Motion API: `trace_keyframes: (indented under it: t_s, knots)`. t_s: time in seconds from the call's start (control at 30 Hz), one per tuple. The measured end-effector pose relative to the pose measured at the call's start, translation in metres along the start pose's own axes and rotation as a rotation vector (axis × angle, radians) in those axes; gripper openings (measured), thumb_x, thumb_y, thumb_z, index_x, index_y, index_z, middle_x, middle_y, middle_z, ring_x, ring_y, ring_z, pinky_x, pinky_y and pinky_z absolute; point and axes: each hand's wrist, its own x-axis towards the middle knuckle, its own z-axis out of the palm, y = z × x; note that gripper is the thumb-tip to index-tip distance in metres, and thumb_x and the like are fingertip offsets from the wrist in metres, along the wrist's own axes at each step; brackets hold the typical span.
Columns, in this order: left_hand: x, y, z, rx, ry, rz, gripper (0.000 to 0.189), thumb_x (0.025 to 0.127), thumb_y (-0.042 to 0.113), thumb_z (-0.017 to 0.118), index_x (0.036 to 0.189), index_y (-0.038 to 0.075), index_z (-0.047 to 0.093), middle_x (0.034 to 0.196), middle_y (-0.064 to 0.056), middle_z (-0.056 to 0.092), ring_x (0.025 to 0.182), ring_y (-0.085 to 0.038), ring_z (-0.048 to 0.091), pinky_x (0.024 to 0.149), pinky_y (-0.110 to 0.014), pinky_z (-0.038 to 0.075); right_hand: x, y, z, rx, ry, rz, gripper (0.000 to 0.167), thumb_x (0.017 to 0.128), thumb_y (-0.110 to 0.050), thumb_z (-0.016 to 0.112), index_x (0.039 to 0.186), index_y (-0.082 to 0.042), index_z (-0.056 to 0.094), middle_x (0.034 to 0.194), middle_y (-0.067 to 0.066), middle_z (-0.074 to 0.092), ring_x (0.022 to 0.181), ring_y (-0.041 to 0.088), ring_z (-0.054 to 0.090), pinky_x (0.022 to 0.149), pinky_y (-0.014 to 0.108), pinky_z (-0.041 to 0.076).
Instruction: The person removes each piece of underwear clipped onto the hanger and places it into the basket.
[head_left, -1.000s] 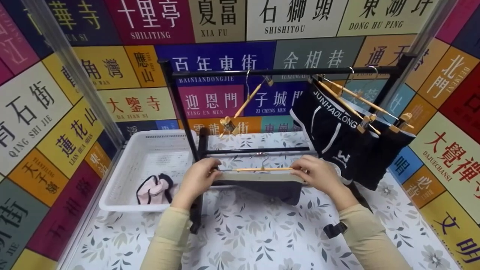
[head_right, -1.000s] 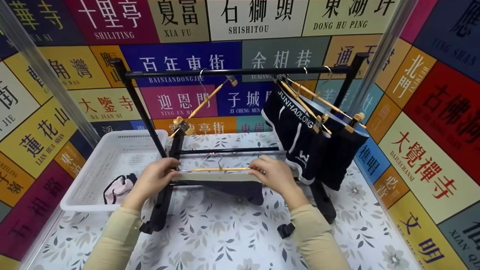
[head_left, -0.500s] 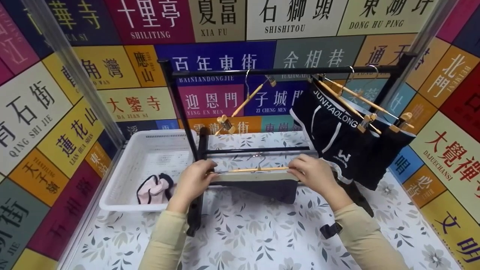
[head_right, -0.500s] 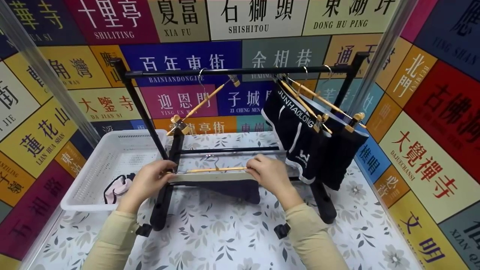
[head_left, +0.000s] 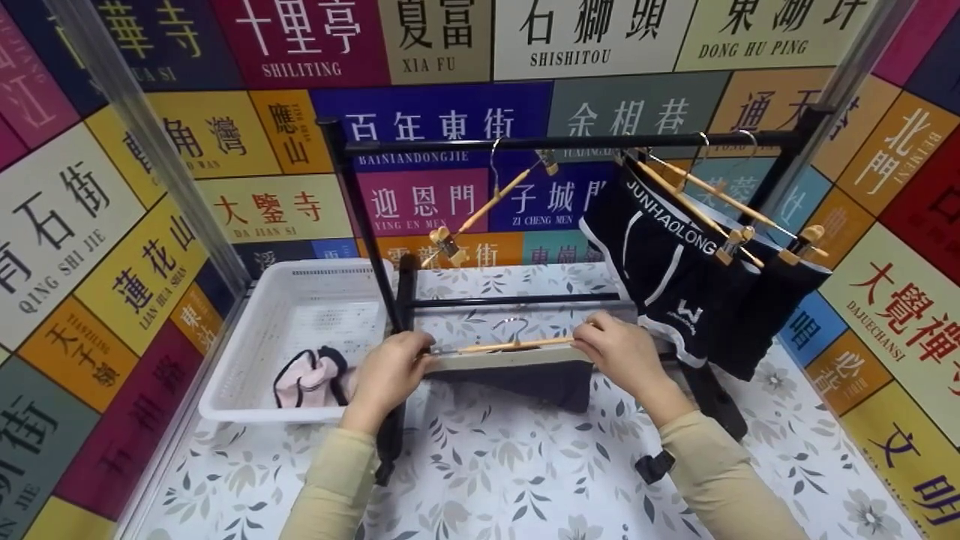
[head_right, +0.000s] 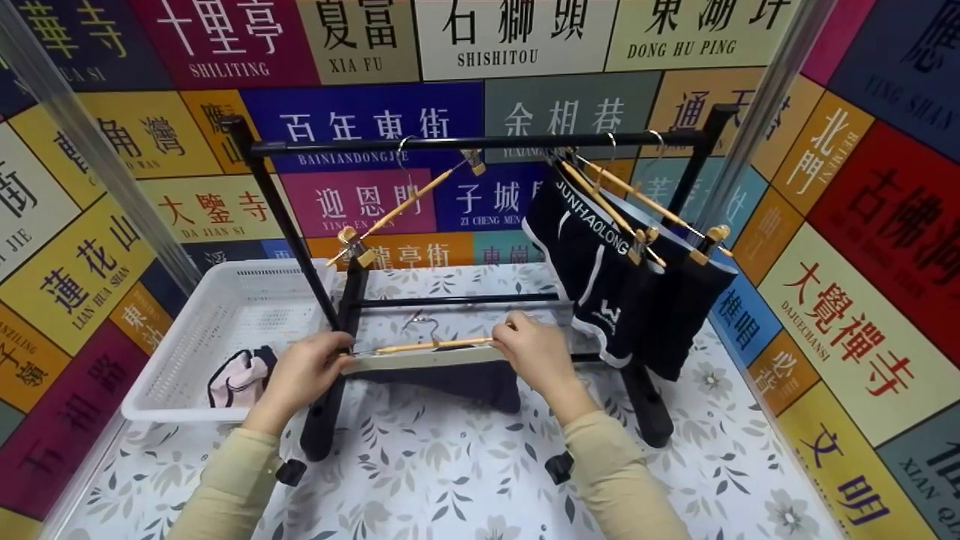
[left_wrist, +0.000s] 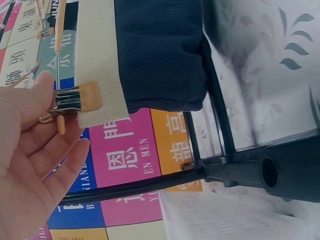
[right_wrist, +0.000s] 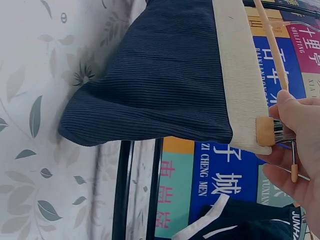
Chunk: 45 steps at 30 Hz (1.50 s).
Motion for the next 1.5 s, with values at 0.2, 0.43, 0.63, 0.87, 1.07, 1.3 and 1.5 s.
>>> trace_keyframes:
  t_s: [0.2,0.43,0.63,0.87,1.07,1.3,1.5]
  knots:
    - [-0.003,-0.001,0.005,0.023,0.036,0.016,0.023,0.083,0.017,0.080,0.099,0.007,0.068,0.091,-0.009,0.069,0.081,-0.031,0.066,0.071,-0.045,0.055,-0.002,0.000,0.005,0.001,0.001,-0.009,0.015,0.082,-0.018,0.080,0.089,-0.014,0.067,0.088,0.004,0.060,0.059,0.020,0.056,0.045,0.038,0.046]
    - [-0.004,0.000,0.006,0.034,0.028,-0.003,0.020,0.083,0.017,0.079,0.097,0.007,0.069,0.090,-0.009,0.070,0.080,-0.031,0.066,0.069,-0.046,0.054,-0.003,-0.001,0.009,0.007,-0.003,-0.002,0.014,0.082,-0.019,0.080,0.087,-0.014,0.067,0.085,0.002,0.058,0.057,0.020,0.055,0.045,0.038,0.045]
    - [-0.005,0.002,0.007,0.042,0.040,-0.020,0.019,0.082,0.015,0.080,0.097,0.008,0.071,0.089,-0.008,0.071,0.079,-0.031,0.067,0.069,-0.046,0.055,-0.006,-0.002,0.011,0.016,-0.020,0.030,0.013,0.083,-0.020,0.080,0.087,-0.016,0.069,0.085,0.000,0.059,0.059,0.020,0.056,0.046,0.038,0.045]
    - [-0.005,0.005,0.007,0.083,0.047,-0.054,0.016,0.082,0.011,0.080,0.096,0.011,0.073,0.089,-0.005,0.072,0.078,-0.029,0.068,0.067,-0.046,0.055,-0.007,-0.002,0.013,0.033,-0.037,0.053,0.012,0.082,-0.019,0.080,0.087,-0.016,0.070,0.086,-0.001,0.059,0.062,0.020,0.058,0.047,0.037,0.046]
    - [-0.006,0.006,0.007,0.100,0.057,-0.059,0.014,0.082,0.014,0.080,0.094,0.012,0.073,0.086,-0.004,0.072,0.075,-0.028,0.067,0.066,-0.045,0.054,-0.008,-0.003,0.014,0.033,-0.033,0.046,0.012,0.083,-0.020,0.080,0.087,-0.016,0.070,0.085,-0.002,0.058,0.062,0.019,0.058,0.047,0.036,0.045]
    - [-0.007,0.005,0.010,0.103,0.071,-0.050,0.015,0.080,0.013,0.081,0.092,0.011,0.073,0.084,-0.005,0.072,0.072,-0.028,0.066,0.065,-0.044,0.054,-0.008,-0.003,0.014,0.047,-0.023,0.034,0.011,0.083,-0.018,0.079,0.086,-0.015,0.070,0.084,-0.001,0.058,0.060,0.019,0.057,0.046,0.036,0.045]
    - [-0.006,0.005,0.009,0.099,0.068,-0.056,0.014,0.080,0.013,0.081,0.091,0.012,0.073,0.082,-0.004,0.072,0.072,-0.028,0.066,0.066,-0.044,0.054,-0.009,-0.004,0.016,0.049,-0.015,0.027,0.011,0.082,-0.019,0.081,0.086,-0.016,0.070,0.084,-0.002,0.058,0.060,0.018,0.057,0.046,0.035,0.045]
